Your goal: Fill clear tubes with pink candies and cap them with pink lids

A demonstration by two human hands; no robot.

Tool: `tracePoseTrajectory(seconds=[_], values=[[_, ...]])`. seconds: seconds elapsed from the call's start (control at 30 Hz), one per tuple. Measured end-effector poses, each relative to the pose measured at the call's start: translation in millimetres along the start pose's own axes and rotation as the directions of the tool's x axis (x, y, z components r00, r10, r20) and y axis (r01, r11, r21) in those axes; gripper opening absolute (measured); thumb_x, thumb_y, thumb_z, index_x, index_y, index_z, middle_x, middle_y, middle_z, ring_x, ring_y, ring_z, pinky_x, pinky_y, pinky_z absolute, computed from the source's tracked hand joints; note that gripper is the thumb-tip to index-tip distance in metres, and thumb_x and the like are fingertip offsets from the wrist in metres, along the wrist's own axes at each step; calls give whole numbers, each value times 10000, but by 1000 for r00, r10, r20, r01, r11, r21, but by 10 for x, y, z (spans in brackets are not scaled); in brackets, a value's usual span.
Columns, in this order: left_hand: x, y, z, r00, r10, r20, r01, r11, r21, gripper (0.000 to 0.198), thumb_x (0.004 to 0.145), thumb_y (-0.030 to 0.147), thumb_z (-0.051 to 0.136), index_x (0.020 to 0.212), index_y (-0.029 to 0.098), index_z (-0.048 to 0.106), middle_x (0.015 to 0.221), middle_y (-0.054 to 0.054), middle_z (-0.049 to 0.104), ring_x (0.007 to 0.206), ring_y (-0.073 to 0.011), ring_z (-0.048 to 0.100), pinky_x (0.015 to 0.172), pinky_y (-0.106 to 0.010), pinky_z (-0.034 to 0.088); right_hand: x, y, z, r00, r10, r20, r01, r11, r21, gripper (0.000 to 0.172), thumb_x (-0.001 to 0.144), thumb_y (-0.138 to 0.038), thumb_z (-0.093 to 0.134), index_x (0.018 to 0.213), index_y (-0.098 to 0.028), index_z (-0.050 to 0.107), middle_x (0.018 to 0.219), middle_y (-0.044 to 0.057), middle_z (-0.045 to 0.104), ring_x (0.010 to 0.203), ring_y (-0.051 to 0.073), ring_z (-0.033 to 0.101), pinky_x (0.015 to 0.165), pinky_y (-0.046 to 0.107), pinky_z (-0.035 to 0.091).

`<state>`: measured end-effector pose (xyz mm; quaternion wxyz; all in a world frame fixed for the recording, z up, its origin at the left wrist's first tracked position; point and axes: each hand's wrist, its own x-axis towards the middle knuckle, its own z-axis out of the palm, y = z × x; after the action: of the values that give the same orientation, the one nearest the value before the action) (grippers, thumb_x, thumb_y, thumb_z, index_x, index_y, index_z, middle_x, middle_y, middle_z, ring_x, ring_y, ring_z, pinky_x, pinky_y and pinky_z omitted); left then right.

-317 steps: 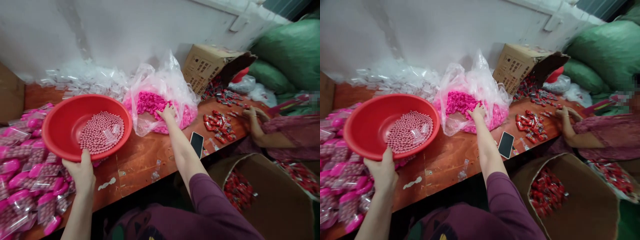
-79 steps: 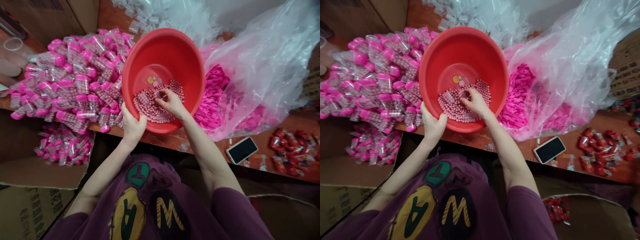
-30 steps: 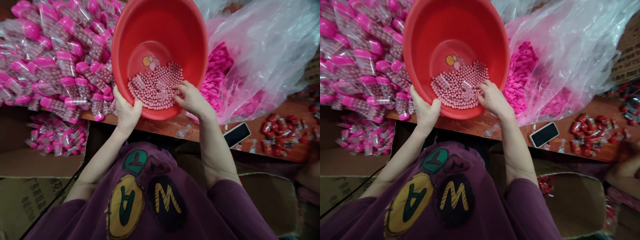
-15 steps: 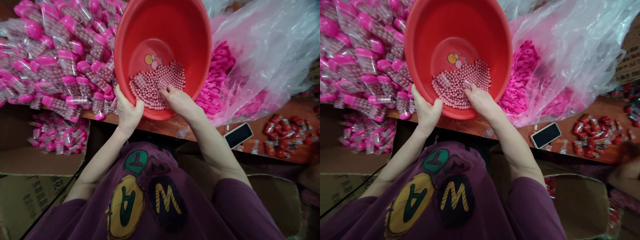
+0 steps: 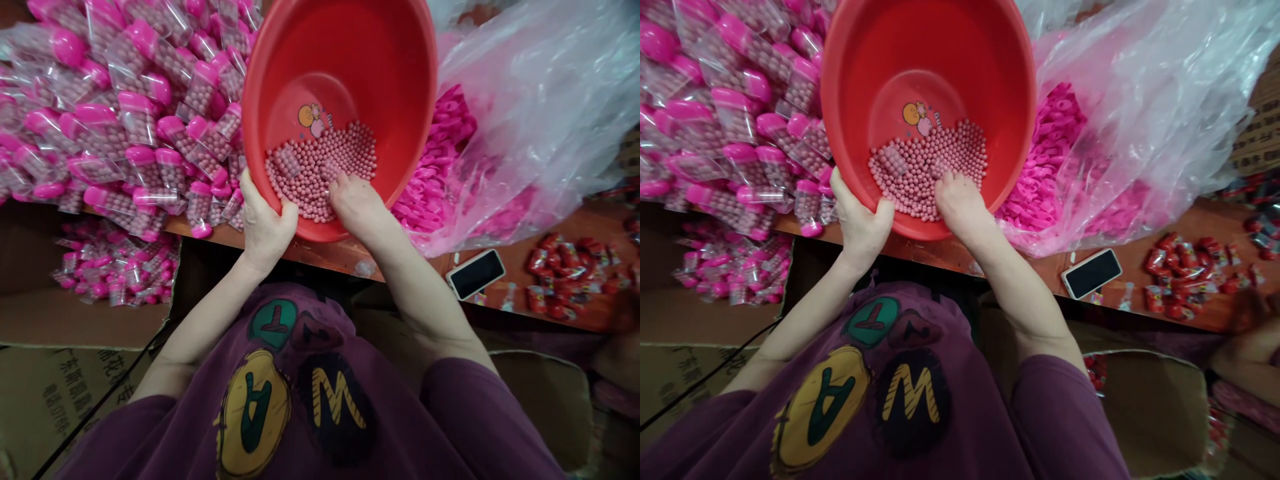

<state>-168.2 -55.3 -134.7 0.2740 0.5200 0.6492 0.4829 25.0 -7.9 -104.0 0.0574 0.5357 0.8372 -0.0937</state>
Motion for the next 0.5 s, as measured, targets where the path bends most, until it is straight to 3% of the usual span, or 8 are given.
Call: tracePoseTrajectory(seconds=[0.13,0.33,0.5], values=[[12,-9,-11,999,-17,28,17,1000,-14,983,732,142,586,1618,156,160,1713,-204,362,1642,-342,370,1397,-500,250,123,-115,45,998,-48,43,40,984,171,321,927,-74,451,1149,-113,680,1236,228,699,1113,324,665,1009,493,569],[142,-119,-34,998,-60,-12,60,998,-14,944,722,136,590,1594,169,230,1666,-196,442,1577,-325,464,1370,-491,318,44,-88,73,989,53,-138,35,823,567,574,893,-230,601,1457,-159,521,1290,155,714,1062,277,694,983,469,593],[234,-156,-48,995,-95,-8,94,995,-42,857,752,138,606,1557,173,317,1616,-188,509,1504,-305,550,1327,-475,400,-10,-94,-8,971,78,-227,87,767,636,551,956,-303,567,1492,-208,484,1265,119,720,1085,255,693,968,437,598]])
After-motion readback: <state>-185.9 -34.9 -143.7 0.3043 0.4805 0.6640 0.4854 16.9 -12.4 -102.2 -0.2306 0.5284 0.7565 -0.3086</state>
